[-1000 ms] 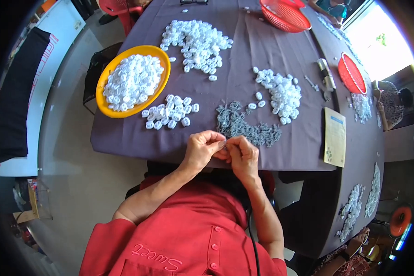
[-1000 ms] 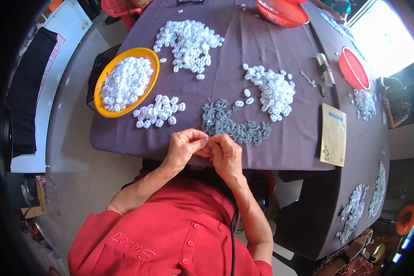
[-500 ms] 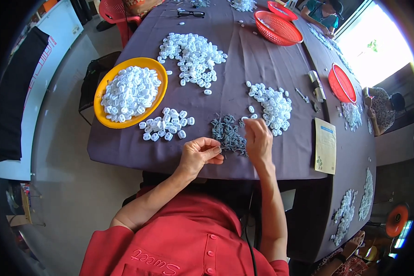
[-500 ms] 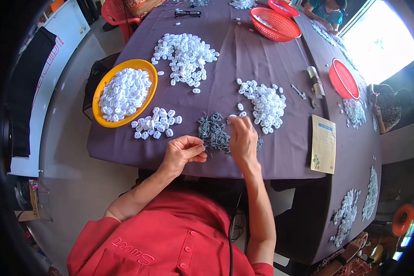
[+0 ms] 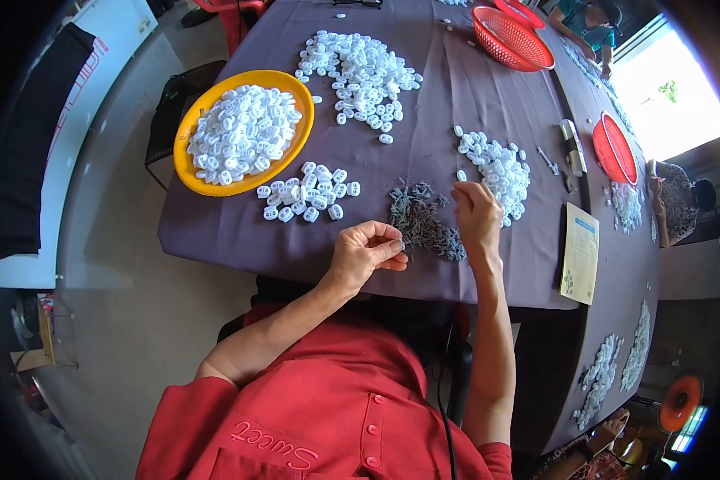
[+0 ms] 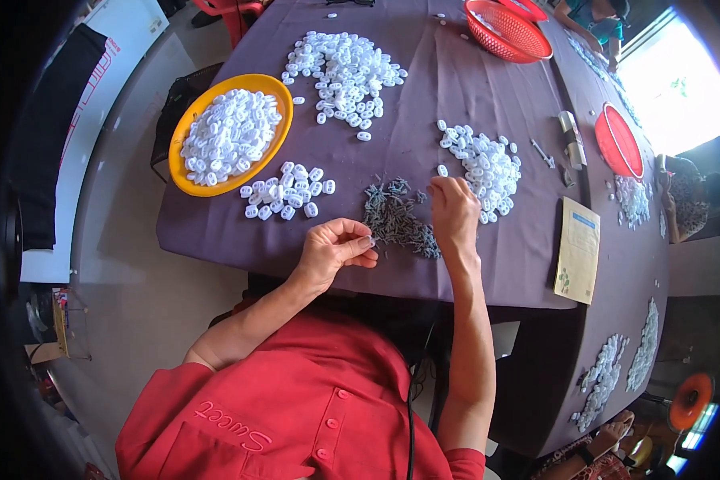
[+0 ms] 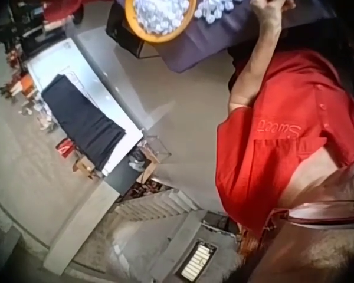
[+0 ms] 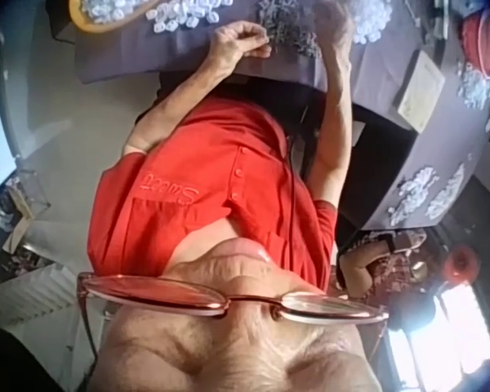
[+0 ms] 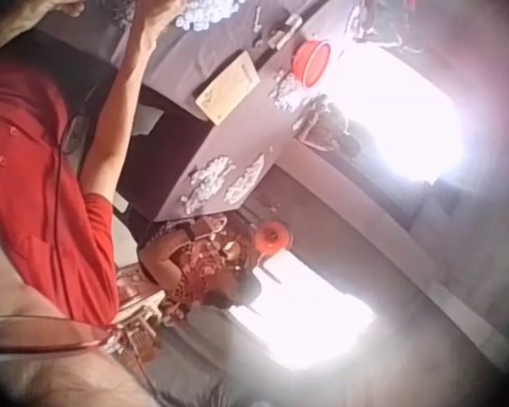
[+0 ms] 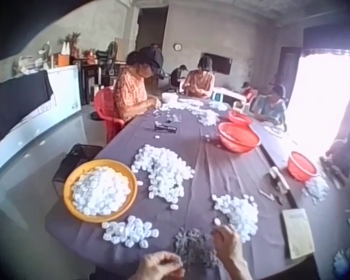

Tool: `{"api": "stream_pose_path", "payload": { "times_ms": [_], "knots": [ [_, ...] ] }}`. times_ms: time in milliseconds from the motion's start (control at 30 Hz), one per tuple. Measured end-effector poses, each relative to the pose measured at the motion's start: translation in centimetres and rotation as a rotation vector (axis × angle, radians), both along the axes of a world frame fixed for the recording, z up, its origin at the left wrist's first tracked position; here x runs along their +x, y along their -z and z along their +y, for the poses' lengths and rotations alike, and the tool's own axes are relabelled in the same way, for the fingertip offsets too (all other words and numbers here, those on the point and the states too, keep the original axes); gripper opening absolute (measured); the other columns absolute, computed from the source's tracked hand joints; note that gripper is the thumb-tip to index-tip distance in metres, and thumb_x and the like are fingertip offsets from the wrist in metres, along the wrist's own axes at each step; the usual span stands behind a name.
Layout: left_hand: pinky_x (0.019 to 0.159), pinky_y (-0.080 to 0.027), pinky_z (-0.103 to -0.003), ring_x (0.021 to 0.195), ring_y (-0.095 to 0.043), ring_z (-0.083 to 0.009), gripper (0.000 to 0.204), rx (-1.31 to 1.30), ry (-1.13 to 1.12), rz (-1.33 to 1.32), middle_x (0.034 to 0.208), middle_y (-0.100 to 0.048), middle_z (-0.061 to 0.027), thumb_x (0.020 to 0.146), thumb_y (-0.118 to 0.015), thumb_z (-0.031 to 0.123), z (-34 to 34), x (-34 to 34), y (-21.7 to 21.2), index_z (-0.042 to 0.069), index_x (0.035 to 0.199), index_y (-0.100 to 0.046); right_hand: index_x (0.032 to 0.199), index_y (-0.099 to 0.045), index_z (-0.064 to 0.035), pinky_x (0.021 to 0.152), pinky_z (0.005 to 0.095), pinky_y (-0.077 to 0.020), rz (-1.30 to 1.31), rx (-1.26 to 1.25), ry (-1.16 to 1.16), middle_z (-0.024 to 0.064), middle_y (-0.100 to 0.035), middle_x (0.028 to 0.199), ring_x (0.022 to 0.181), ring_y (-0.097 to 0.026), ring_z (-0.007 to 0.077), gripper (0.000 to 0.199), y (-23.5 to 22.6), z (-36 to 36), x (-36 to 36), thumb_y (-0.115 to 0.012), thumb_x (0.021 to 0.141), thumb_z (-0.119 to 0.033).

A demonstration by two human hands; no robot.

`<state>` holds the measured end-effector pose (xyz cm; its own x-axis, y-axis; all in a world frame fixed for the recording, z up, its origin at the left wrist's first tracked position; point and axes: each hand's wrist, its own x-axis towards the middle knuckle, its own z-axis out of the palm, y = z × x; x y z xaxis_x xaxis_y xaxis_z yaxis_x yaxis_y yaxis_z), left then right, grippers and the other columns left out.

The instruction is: The person assembles plastic components by inserting small pins into white plastic pieces by hand.

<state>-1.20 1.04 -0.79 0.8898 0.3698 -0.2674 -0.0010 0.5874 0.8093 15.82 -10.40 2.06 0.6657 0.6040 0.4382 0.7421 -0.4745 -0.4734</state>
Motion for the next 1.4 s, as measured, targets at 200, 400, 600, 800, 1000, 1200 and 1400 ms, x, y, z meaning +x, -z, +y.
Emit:
{"api": "stream_pose_path", "payload": {
  "times_ms": [200, 400, 600, 800, 1000, 1200, 1400],
  "knots": [
    [0.062, -0.056, -0.030, 0.069, -0.064, -0.0184, 0.011, -0.111, -0.005, -0.053, 0.081, -0.063, -0.0095, 0.083, -0.059, 0.002, 0.2, -0.2, -0.1, 0.001, 0.094, -0.058, 0.092, -0.066, -0.0002, 0.061, 0.0205, -0.0468, 0.952, 0.663, -0.114, 0.0056, -0.066, 0.083, 0.071, -0.059, 0.0071, 0.012, -1.1, -0.7, -6.1, -0.062, 0.081, -0.004],
    [0.062, -0.055, -0.027, 0.071, -0.064, -0.0167, 0.011, -0.138, 0.024, -0.131, 0.085, -0.063, -0.0096, 0.084, -0.059, 0.003, 0.1, -0.5, -0.5, 0.000, 0.094, -0.058, 0.100, -0.062, 0.0016, 0.067, 0.0236, -0.0511, 1.093, 0.641, -0.181, 0.0089, -0.066, 0.089, 0.076, -0.062, 0.0113, 0.017, 0.9, -0.9, -8.3, -0.055, 0.084, 0.002],
    [0.063, -0.055, -0.027, 0.073, -0.064, -0.0167, 0.012, -0.135, 0.029, -0.165, 0.085, -0.064, -0.0102, 0.084, -0.058, 0.003, 0.2, -0.5, 0.0, 0.000, 0.096, -0.058, 0.101, -0.062, 0.0008, 0.069, 0.0238, -0.0518, 1.111, 0.642, -0.174, 0.0088, -0.066, 0.088, 0.077, -0.062, 0.0120, 0.018, 1.6, -1.4, -8.7, -0.055, 0.084, 0.003],
    [0.065, -0.055, -0.029, 0.073, -0.064, -0.0171, 0.011, -0.115, 0.042, -0.141, 0.083, -0.063, -0.0088, 0.085, -0.057, 0.003, 0.3, -0.3, -0.2, 0.001, 0.096, -0.059, 0.100, -0.063, 0.0005, 0.070, 0.0223, -0.0504, 0.978, 0.562, -0.153, 0.0064, -0.065, 0.086, 0.078, -0.061, 0.0101, 0.019, 1.7, -1.6, -9.6, -0.056, 0.083, 0.004],
    [0.065, -0.054, -0.030, 0.073, -0.063, -0.0169, 0.010, -0.080, 0.039, -0.130, 0.083, -0.063, -0.0080, 0.085, -0.057, 0.004, 0.2, -0.5, 0.0, 0.002, 0.095, -0.059, 0.100, -0.062, -0.0008, 0.070, 0.0219, -0.0494, 0.677, 0.347, -0.151, 0.0024, -0.063, 0.084, 0.079, -0.059, 0.0093, 0.023, 1.1, -1.9, -9.4, -0.058, 0.079, 0.007],
    [0.063, -0.054, -0.028, 0.072, -0.063, -0.0162, 0.010, -0.034, 0.026, -0.103, 0.083, -0.063, -0.0077, 0.085, -0.057, 0.003, 0.0, -0.5, -0.1, 0.002, 0.095, -0.059, 0.093, -0.061, 0.0018, 0.068, 0.0228, -0.0509, 0.717, 0.435, -0.196, 0.0048, -0.064, 0.087, 0.076, -0.060, 0.0090, 0.013, 1.0, -2.0, -9.5, -0.059, 0.080, 0.004],
    [0.061, -0.054, -0.026, 0.071, -0.063, -0.0156, 0.010, 0.037, 0.010, -0.081, 0.081, -0.063, -0.0078, 0.084, -0.058, 0.003, -0.4, -0.6, 0.0, 0.001, 0.094, -0.059, 0.090, -0.059, 0.0034, 0.062, 0.0224, -0.0511, 0.879, 0.526, -0.193, 0.0082, -0.064, 0.091, 0.074, -0.061, 0.0097, 0.009, 2.0, -2.1, -9.4, -0.059, 0.081, 0.004]
  ]
}}
